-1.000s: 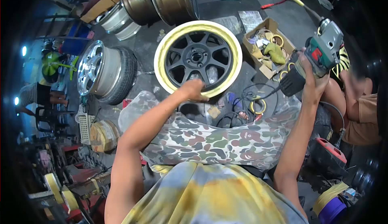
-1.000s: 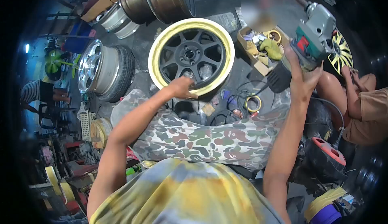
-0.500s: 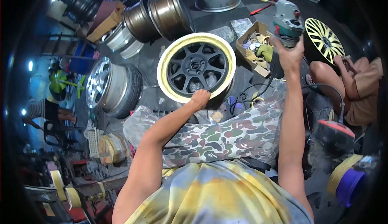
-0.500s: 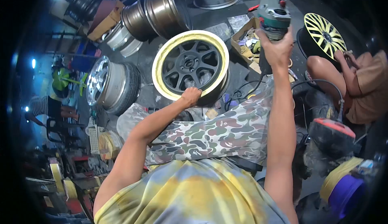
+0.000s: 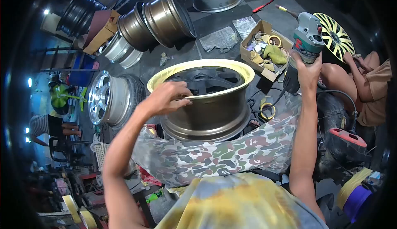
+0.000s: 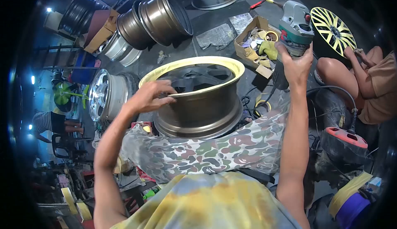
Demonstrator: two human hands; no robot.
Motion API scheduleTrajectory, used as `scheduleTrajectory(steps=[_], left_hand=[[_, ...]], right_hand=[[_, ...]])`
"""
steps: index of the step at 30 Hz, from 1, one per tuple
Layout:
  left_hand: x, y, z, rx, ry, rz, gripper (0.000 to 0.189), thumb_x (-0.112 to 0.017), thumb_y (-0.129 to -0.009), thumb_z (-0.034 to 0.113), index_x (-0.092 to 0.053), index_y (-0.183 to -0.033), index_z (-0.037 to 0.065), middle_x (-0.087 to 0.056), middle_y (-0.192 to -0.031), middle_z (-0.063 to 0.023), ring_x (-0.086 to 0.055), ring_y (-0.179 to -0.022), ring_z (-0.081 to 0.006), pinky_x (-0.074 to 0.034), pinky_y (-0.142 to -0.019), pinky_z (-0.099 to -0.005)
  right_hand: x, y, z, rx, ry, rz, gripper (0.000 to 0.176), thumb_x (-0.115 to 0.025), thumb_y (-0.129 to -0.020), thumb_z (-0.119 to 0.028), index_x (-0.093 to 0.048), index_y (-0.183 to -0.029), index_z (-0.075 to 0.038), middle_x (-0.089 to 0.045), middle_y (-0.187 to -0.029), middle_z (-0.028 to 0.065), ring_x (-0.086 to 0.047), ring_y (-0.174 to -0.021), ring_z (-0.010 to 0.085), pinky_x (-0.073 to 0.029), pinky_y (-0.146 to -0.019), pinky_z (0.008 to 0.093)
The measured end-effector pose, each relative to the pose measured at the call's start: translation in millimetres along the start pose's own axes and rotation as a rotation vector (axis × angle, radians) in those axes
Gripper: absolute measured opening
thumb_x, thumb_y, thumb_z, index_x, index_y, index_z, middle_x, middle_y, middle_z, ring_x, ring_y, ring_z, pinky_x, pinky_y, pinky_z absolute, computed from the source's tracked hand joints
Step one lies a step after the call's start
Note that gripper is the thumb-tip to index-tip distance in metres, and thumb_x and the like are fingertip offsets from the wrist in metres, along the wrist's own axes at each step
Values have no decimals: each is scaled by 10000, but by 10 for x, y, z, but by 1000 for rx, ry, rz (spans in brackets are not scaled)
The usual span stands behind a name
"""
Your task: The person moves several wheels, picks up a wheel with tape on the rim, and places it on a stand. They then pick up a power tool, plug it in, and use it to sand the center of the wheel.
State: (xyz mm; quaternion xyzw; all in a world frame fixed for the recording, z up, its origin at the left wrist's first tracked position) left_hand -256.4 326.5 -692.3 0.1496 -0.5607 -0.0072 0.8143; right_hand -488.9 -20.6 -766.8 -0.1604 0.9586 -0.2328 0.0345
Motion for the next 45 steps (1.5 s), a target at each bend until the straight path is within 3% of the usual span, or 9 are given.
scheduleTrajectory(steps=[5, 7, 11, 16, 20, 27, 35, 41, 45], left_hand=[[-528, 196, 83, 179, -246, 766, 363, -813, -777, 400, -726, -957, 97, -595, -1222, -117, -457, -1304, -368, -318, -1116, -536], [-730, 157, -84, 184, -128, 987, 603, -510, -941, 662, -714, -1022, 100, -499, -1403, -186, -359, -1384, -433, -202, -1169, -592], [-819, 144, -125, 350, -185, 1138, 657, -257, -1071, 547, -669, -1182, 47, -459, -1459, -227, -348, -1405, -414, -207, -1174, -539], [-1392, 367, -1150, 675, 1171, 1468, 666, -436, -1063, 466, -414, -1468, -62, -451, -1489, -219, -467, -1348, -322, -349, -1138, -401], [-1274, 329, -901, 571, 1537, 1428, 467, -499, -1012, 261, -532, -1372, -35, -609, -1319, -122, -570, -1221, -256, -403, -1076, -378], [-742, -15, -852, 778, 952, 1120, 403, -546, -819, 132, -607, -1166, -64, -642, -1052, -126, -573, -945, -212, -446, -857, -334], [-39, -1052, -961, 256, 675, 618, 433, -589, -830, 133, -630, -1240, 2, -608, -809, -36, -569, -765, -128, -476, -701, -294], [187, -1114, -1081, 144, 539, 476, 563, -649, -941, 195, -518, -1456, 7, -577, -1431, -140, -541, -1260, -219, -372, -1105, -296], [16, -810, -1233, 313, 779, 687, 446, -734, -944, 327, -697, -1254, 9, -723, -1170, -112, -626, -1087, -151, -476, -981, -291]], right_hand=[[-51, -10, 47, -23, 8, -14, 521, -860, -757, -105, -598, -1196, -8, -711, -1056, 80, -674, -911, 148, -523, -854, 301], [-46, 25, 55, -36, -1, -6, 511, -857, -759, -102, -602, -1192, -8, -710, -1058, 78, -671, -914, 146, -522, -855, 299], [-65, 34, 64, -44, 8, 3, 457, -842, -764, -85, -621, -1157, -10, -710, -1040, 69, -667, -898, 138, -522, -849, 293], [-16, 46, 86, -126, -54, 20, 401, -838, -766, -113, -646, -1103, -14, -714, -999, 62, -657, -863, 128, -522, -829, 295], [105, 83, 126, -190, -98, 16, 372, -831, -780, -118, -666, -1093, -3, -723, -997, 72, -672, -855, 136, -530, -824, 298], [140, 89, 103, -184, -105, 26, 416, -863, -784, -175, -677, -1110, 3, -730, -1005, 87, -694, -860, 147, -541, -849, 314], [140, 56, 207, -158, -137, -5, 339, -857, -789, -170, -712, -1038, 8, -726, -976, 57, -660, -828, 128, -518, -830, 283], [248, 162, 58, -205, -18, -40, 337, -858, -776, -144, -709, -1031, 19, -720, -976, 66, -652, -840, 128, -518, -825, 287], [160, 489, 138, -152, 11, -102, 440, -874, -746, -111, -662, -1105, 29, -711, -1019, 84, -670, -879, 153, -533, -849, 307]])
Point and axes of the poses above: each hand's wrist, its own y-axis away from the middle knuckle, its own x-axis out of the back of the hand, z = x × y, the point moved 1 cm from there along -y, towards the middle knuckle
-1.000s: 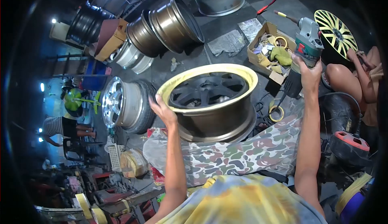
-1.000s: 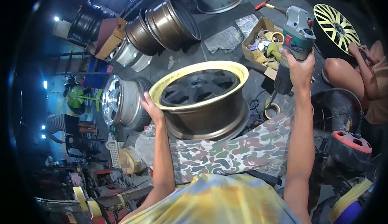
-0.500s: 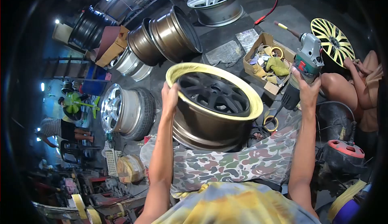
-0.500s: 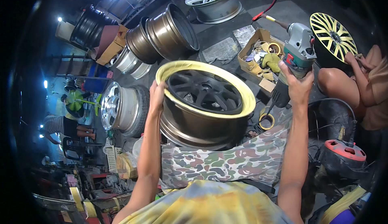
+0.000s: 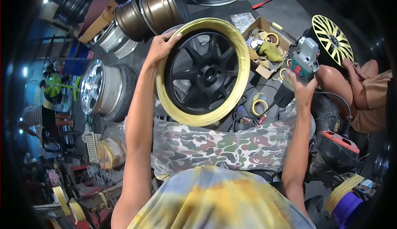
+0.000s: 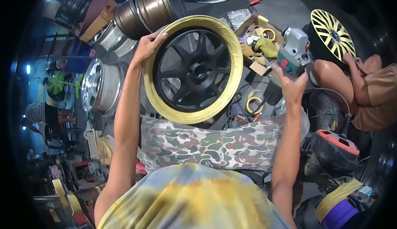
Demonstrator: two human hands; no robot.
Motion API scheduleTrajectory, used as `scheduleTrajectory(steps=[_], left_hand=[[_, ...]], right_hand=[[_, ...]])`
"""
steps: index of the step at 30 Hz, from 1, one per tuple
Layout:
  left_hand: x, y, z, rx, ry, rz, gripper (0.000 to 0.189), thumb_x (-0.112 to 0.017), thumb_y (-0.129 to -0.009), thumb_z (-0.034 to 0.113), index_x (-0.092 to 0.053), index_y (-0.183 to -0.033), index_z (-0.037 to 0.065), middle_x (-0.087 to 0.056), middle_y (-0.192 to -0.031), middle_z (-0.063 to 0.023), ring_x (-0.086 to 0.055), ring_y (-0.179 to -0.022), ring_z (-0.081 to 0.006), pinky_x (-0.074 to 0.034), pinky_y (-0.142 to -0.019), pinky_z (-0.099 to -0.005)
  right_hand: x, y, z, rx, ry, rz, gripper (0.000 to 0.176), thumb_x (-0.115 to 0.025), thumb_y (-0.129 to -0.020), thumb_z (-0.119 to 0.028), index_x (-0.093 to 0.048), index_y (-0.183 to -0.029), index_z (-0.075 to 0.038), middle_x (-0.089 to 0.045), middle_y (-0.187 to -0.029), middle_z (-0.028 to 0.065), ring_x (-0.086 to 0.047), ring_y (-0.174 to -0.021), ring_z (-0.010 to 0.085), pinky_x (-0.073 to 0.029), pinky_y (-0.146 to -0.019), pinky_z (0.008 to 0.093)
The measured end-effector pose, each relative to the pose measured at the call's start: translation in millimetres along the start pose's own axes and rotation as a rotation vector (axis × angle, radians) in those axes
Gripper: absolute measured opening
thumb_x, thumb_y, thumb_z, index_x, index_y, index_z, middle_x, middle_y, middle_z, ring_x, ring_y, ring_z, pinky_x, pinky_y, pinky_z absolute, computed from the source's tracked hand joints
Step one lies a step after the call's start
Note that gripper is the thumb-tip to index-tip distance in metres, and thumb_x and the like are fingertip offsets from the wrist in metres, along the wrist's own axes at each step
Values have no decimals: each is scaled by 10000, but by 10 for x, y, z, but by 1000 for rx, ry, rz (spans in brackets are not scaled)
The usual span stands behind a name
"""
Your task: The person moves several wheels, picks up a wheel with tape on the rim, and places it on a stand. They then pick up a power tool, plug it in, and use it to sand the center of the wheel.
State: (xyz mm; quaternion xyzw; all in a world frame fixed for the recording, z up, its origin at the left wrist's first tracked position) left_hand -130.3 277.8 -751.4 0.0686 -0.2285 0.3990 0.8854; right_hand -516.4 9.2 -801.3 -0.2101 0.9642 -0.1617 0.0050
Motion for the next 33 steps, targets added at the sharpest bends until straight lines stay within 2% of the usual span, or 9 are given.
scheduleTrajectory(steps=[2, 3, 4, 9, 13, 21, 26, 32, 33], left_hand=[[124, 64, -10, 25, 82, -37, 430, -756, -931, 326, -718, -1238, 27, -733, -1087, -61, -632, -976, -113, -507, -899, -266], [174, 112, 6, 45, 99, -43, 426, -768, -923, 325, -727, -1224, 27, -728, -1051, -35, -623, -928, -91, -509, -861, -243], [193, 151, 14, 52, 112, -28, 418, -775, -917, 320, -735, -1203, 18, -727, -1032, -31, -625, -909, -90, -513, -842, -239], [320, 143, -167, 98, 106, 15, 433, -765, -915, 380, -746, -1203, 56, -726, -1034, -22, -638, -924, -99, -504, -853, -249], [510, 135, -434, 52, 119, 75, 427, -756, -927, 353, -736, -1209, 33, -732, -1045, -33, -639, -937, -103, -506, -861, -249], [802, 318, -815, 70, 126, 158, 445, -744, -936, 375, -735, -1209, 24, -725, -1074, -38, -621, -960, -109, -483, -880, -246], [758, 454, -740, 110, 123, 170, 474, -740, -937, 391, -726, -1221, 12, -721, -1083, -43, -619, -971, -115, -476, -894, -247], [706, 478, -728, 95, 92, 184, 473, -722, -952, 392, -711, -1254, 27, -692, -1114, -9, -595, -972, -85, -458, -853, -220], [699, 479, -731, 103, 80, 193, 476, -723, -950, 397, -710, -1260, 35, -696, -1100, -4, -597, -951, -80, -461, -836, -218]], right_hand=[[-140, 225, 40, -37, 36, -30, 500, -883, -738, -121, -638, -1148, 25, -707, -1033, 85, -678, -889, 162, -539, -846, 309], [-206, 350, 37, -156, 45, -112, 542, -893, -725, -123, -619, -1170, 21, -705, -1045, 81, -679, -898, 160, -541, -843, 310], [-295, 481, 79, -163, -14, -136, 521, -897, -714, -119, -628, -1140, 15, -709, -1036, 78, -680, -902, 156, -545, -834, 315], [-665, 1009, 26, -229, 36, -294, 494, -856, -672, -77, -632, -1104, 9, -714, -997, 75, -673, -862, 150, -550, -795, 327], [-911, 1325, 169, -275, 46, -319, 534, -863, -654, -176, -641, -1102, 10, -724, -1005, 116, -686, -876, 191, -546, -833, 348], [-1173, 1398, 307, -264, 187, -369, 561, -871, -667, -186, -633, -1134, 17, -719, -1020, 110, -680, -903, 188, -539, -842, 351], [-1336, 1362, 343, -266, 214, -370, 553, -840, -654, -197, -632, -1118, 16, -722, -1011, 135, -690, -894, 219, -536, -842, 364], [-1427, 1342, 447, -264, 262, -370, 573, -840, -639, -205, -630, -1132, -3, -727, -1001, 152, -707, -903, 271, -542, -849, 391], [-1430, 1320, 432, -240, 252, -371, 646, -854, -615, -254, -603, -1131, 43, -732, -1002, 228, -725, -943, 371, -548, -866, 431]])
Point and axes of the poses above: each hand's wrist, its own y-axis away from the middle knuckle, its own x-axis out of the back of the hand, z = x × y, the point moved 1 cm from there along -y, towards the middle knuckle
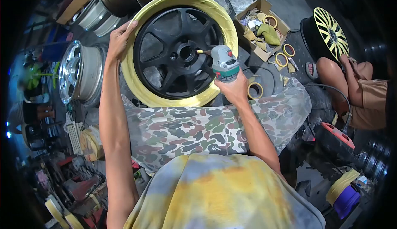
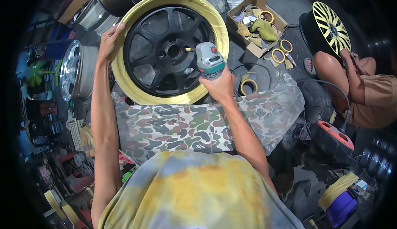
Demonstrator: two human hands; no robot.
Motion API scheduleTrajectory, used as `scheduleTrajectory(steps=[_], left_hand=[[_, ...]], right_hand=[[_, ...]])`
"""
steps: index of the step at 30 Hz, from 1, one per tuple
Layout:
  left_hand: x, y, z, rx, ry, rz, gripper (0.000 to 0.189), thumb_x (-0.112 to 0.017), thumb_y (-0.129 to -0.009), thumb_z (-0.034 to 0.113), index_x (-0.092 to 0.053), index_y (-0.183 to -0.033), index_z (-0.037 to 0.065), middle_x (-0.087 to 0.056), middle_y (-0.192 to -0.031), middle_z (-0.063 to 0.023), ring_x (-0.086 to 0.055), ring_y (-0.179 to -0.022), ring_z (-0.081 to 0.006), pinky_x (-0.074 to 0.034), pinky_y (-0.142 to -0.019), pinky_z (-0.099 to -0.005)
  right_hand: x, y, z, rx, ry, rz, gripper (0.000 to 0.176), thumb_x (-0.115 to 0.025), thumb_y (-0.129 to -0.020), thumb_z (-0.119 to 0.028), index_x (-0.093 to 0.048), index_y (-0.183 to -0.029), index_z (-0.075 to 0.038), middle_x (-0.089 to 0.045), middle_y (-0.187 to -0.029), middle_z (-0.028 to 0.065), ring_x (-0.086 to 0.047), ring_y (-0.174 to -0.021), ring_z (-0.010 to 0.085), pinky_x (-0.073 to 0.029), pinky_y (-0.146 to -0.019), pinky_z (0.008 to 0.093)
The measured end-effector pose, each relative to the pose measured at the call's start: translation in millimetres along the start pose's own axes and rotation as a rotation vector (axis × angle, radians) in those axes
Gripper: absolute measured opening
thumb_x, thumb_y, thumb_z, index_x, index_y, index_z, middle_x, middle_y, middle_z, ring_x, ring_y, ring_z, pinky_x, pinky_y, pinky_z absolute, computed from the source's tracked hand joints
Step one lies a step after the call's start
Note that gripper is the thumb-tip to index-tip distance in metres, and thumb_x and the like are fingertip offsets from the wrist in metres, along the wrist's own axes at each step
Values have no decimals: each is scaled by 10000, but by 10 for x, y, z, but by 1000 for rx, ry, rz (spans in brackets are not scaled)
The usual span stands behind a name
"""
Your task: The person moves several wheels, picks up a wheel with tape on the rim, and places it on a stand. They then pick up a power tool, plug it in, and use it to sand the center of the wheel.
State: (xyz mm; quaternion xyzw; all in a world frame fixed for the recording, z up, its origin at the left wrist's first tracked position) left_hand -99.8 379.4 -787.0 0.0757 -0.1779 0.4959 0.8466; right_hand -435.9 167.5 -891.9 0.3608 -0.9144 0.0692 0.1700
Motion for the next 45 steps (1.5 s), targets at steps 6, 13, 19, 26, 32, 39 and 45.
scheduleTrajectory(steps=[6, 13, 19, 26, 32, 39, 45], left_hand=[[-65, 85, 98, 7, 15, 9, 470, -727, -946, 395, -713, -1259, 44, -705, -1066, -2, -603, -916, -75, -463, -810, -213], [-86, 121, 135, 7, 29, 9, 454, -732, -944, 383, -719, -1252, 50, -704, -1066, -2, -603, -917, -75, -462, -809, -214], [-39, 87, 97, 15, 16, 2, 455, -731, -944, 390, -725, -1238, 44, -704, -1060, -3, -605, -921, -80, -464, -816, -219], [-46, 90, 128, 25, 17, 18, 437, -737, -945, 351, -724, -1229, 19, -707, -1074, -18, -609, -948, -93, -472, -867, -231], [-24, 57, 77, 21, 20, 13, 450, -744, -937, 363, -725, -1229, 21, -709, -1074, -20, -608, -951, -94, -467, -872, -228], [-26, 51, 46, 35, 37, 13, 450, -745, -936, 365, -723, -1233, 28, -707, -1066, -8, -602, -949, -82, -460, -861, -220], [-52, 99, 127, 23, 37, 5, 435, -734, -948, 350, -722, -1232, 21, -702, -1063, -3, -596, -950, -78, -459, -856, -217]], right_hand=[[-34, -42, 19, -7, 74, -12, 647, -854, -612, -245, -623, -1156, 18, -737, -999, 196, -729, -920, 338, -552, -850, 417], [-93, -65, 21, -24, 46, -29, 649, -847, -613, -248, -626, -1160, 21, -733, -1021, 205, -724, -948, 347, -549, -867, 416], [-24, -21, 33, -33, 9, -14, 622, -846, -626, -224, -628, -1156, 19, -733, -1028, 185, -723, -937, 300, -547, -864, 394], [-7, 10, 87, -13, -15, 2, 587, -841, -641, -213, -635, -1143, 11, -730, -1015, 155, -711, -909, 260, -544, -847, 380], [-35, 35, 182, -36, 1, 11, 579, -837, -647, -205, -635, -1145, 12, -727, -1012, 142, -702, -898, 240, -542, -845, 368], [-25, 38, 93, -31, -39, 3, 572, -841, -648, -210, -641, -1137, 10, -732, -986, 141, -708, -877, 241, -545, -832, 369], [-30, 53, 117, -30, -23, 11, 580, -846, -645, -228, -642, -1132, 11, -737, -997, 148, -714, -888, 251, -547, -834, 371]])
Point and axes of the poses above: each hand's wrist, its own y-axis away from the middle knuckle, its own x-axis out of the back of the hand, z = x × y, the point moved 1 cm from there along -y, towards the middle knuckle
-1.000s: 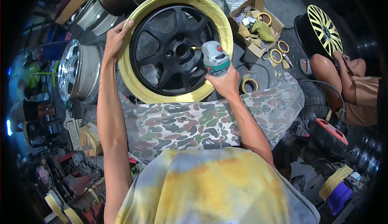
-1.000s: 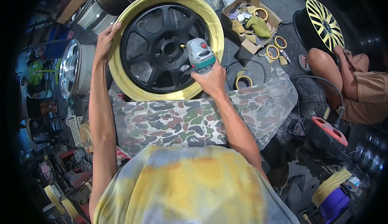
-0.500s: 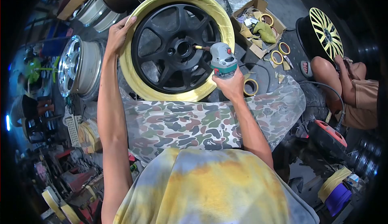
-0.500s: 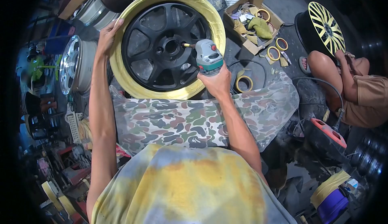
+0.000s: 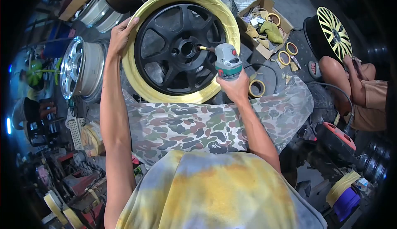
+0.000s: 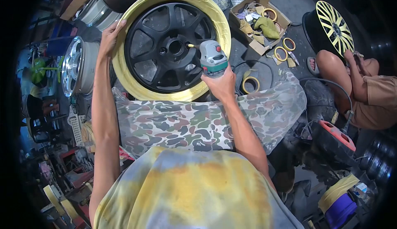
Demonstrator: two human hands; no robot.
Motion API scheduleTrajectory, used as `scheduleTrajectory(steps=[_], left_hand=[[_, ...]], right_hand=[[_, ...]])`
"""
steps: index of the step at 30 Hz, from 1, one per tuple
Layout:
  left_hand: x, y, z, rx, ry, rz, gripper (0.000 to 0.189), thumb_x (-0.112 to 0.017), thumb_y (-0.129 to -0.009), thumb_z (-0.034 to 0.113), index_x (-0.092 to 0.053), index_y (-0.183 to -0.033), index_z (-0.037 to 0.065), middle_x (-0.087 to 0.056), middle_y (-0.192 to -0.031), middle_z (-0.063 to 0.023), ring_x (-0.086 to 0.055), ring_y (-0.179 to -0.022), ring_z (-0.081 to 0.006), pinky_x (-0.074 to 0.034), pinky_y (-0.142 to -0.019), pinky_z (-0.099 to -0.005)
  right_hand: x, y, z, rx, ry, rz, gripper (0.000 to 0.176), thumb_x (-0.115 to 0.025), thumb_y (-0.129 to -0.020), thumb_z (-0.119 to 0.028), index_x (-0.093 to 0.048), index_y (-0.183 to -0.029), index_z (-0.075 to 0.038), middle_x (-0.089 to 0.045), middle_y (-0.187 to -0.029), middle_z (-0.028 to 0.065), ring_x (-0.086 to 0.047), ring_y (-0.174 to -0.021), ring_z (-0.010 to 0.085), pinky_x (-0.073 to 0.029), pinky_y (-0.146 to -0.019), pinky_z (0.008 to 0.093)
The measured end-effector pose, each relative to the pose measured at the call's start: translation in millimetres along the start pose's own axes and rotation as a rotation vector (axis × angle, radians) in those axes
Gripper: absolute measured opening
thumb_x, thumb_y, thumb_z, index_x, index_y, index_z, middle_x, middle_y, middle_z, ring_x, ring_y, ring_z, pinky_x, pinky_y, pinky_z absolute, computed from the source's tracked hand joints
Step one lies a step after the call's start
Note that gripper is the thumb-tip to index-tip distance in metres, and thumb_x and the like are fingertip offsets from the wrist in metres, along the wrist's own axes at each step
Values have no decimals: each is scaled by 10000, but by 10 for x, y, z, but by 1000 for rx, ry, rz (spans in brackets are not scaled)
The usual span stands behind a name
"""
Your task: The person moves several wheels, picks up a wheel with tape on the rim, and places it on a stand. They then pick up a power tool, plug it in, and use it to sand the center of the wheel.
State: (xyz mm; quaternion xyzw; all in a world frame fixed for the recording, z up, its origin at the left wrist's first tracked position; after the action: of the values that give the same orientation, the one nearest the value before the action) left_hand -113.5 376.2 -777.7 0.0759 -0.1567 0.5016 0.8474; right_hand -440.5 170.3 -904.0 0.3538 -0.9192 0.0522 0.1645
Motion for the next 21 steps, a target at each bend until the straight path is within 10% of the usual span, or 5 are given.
scheduleTrajectory(steps=[21], left_hand=[[12, -17, -38, 23, -4, 26, 450, -741, -941, 349, -712, -1255, 29, -707, -1079, -15, -609, -942, -88, -470, -855, -224]], right_hand=[[-5, 50, -31, 27, 7, -19, 651, -851, -626, -241, -593, -1145, 55, -729, -987, 225, -725, -924, 372, -552, -857, 427]])
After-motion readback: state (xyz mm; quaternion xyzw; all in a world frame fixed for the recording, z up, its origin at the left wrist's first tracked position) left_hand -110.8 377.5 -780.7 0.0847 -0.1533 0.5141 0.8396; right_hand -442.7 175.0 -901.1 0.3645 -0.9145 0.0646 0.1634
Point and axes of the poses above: each hand's wrist, its own y-axis away from the middle knuckle, its own x-axis out of the back of the hand, z = x × y, the point moved 1 cm from there along -y, towards the middle knuckle
